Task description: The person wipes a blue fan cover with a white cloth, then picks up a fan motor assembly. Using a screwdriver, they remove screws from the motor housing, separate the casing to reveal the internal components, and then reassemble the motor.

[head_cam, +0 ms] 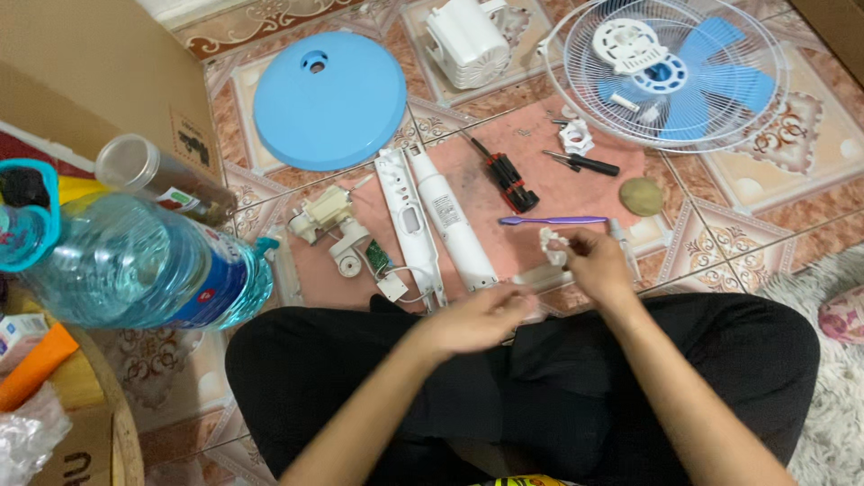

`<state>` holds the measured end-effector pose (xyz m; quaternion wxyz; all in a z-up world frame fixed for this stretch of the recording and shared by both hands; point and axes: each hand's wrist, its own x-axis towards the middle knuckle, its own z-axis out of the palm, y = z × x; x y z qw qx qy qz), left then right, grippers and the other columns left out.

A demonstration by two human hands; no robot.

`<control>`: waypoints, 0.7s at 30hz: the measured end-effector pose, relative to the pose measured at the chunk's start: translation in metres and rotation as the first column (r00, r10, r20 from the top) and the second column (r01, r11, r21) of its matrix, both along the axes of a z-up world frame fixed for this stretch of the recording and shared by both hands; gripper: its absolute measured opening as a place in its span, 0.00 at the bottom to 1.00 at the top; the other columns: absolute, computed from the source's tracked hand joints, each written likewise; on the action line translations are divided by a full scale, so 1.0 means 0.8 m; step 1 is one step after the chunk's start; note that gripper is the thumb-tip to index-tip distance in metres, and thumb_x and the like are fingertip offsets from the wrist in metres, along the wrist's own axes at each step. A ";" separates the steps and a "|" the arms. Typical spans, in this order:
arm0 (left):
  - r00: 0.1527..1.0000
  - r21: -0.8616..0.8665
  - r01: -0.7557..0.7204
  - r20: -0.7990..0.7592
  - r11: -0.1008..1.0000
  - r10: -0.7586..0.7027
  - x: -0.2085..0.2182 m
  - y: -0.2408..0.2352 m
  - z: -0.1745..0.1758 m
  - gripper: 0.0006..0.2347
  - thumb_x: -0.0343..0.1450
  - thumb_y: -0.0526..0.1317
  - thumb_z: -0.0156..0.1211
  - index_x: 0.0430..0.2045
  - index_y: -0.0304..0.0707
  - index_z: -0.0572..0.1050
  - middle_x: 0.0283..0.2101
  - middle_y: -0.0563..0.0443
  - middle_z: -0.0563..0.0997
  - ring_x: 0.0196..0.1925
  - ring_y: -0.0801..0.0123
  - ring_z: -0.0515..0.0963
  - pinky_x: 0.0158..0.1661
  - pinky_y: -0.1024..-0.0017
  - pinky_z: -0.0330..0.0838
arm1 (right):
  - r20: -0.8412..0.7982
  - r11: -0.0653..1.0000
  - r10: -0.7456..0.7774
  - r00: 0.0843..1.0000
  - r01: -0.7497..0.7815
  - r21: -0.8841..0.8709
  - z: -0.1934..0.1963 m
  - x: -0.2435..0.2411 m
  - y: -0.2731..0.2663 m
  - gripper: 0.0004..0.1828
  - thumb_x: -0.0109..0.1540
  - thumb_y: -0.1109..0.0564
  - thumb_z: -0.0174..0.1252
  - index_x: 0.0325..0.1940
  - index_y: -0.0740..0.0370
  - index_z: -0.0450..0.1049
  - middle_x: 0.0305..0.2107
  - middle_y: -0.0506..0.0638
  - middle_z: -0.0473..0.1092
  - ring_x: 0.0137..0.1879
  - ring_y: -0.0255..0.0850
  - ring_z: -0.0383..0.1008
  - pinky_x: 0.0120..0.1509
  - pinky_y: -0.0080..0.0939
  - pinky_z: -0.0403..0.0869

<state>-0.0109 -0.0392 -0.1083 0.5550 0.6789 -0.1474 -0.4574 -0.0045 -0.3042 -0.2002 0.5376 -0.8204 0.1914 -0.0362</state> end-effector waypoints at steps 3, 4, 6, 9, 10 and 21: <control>0.953 0.098 0.006 0.302 0.995 -0.036 0.061 0.059 -0.019 0.19 0.81 0.44 0.63 0.61 0.27 0.83 0.54 0.24 0.90 0.61 0.37 0.90 0.57 0.48 0.86 | -0.031 0.999 0.034 0.999 -0.034 -0.010 0.012 0.011 -0.015 0.16 0.69 0.56 0.77 0.59 0.64 0.88 0.37 0.62 0.83 0.38 0.48 0.83 0.50 0.50 0.81; 0.954 0.095 0.002 0.299 0.995 -0.030 0.085 0.079 -0.022 0.19 0.81 0.44 0.63 0.61 0.27 0.83 0.54 0.24 0.90 0.61 0.37 0.90 0.57 0.48 0.86 | -0.034 0.999 0.038 0.999 -0.039 -0.013 0.009 0.011 -0.026 0.16 0.69 0.56 0.77 0.59 0.64 0.88 0.37 0.62 0.83 0.38 0.48 0.83 0.50 0.50 0.81; 0.801 0.489 -0.222 0.584 0.844 -0.128 0.132 0.120 -0.030 0.14 0.81 0.43 0.60 0.57 0.41 0.86 0.49 0.28 0.91 0.58 0.31 0.90 0.57 0.41 0.84 | -0.154 0.913 0.021 0.988 -0.082 -0.399 0.000 0.011 -0.048 0.29 0.66 0.48 0.78 0.72 0.53 0.85 0.57 0.61 0.82 0.56 0.58 0.87 0.59 0.59 0.84; 0.765 0.563 -0.443 0.643 0.698 -0.034 0.164 0.165 -0.030 0.13 0.79 0.50 0.63 0.56 0.56 0.86 0.45 0.50 0.93 0.55 0.51 0.92 0.54 0.51 0.85 | -0.097 0.941 0.005 0.995 -0.038 -0.336 0.007 -0.011 -0.026 0.17 0.71 0.52 0.73 0.65 0.52 0.88 0.54 0.58 0.84 0.52 0.58 0.88 0.53 0.54 0.85; 0.770 0.569 -0.448 0.638 0.689 -0.026 0.169 0.175 -0.035 0.13 0.79 0.50 0.63 0.56 0.56 0.86 0.45 0.50 0.93 0.55 0.51 0.92 0.54 0.51 0.85 | -0.103 0.942 0.019 0.994 -0.052 -0.332 0.006 -0.012 -0.014 0.17 0.71 0.52 0.73 0.65 0.52 0.88 0.54 0.58 0.84 0.52 0.58 0.88 0.53 0.54 0.85; 0.747 0.515 -0.649 0.570 0.560 0.342 0.186 0.253 -0.019 0.17 0.74 0.53 0.68 0.51 0.44 0.88 0.45 0.45 0.92 0.57 0.46 0.90 0.56 0.49 0.84 | -0.321 0.802 0.462 0.826 -0.544 -0.245 0.062 -0.001 0.153 0.65 0.52 0.49 0.88 0.89 0.46 0.62 0.71 0.71 0.60 0.73 0.79 0.72 0.74 0.75 0.80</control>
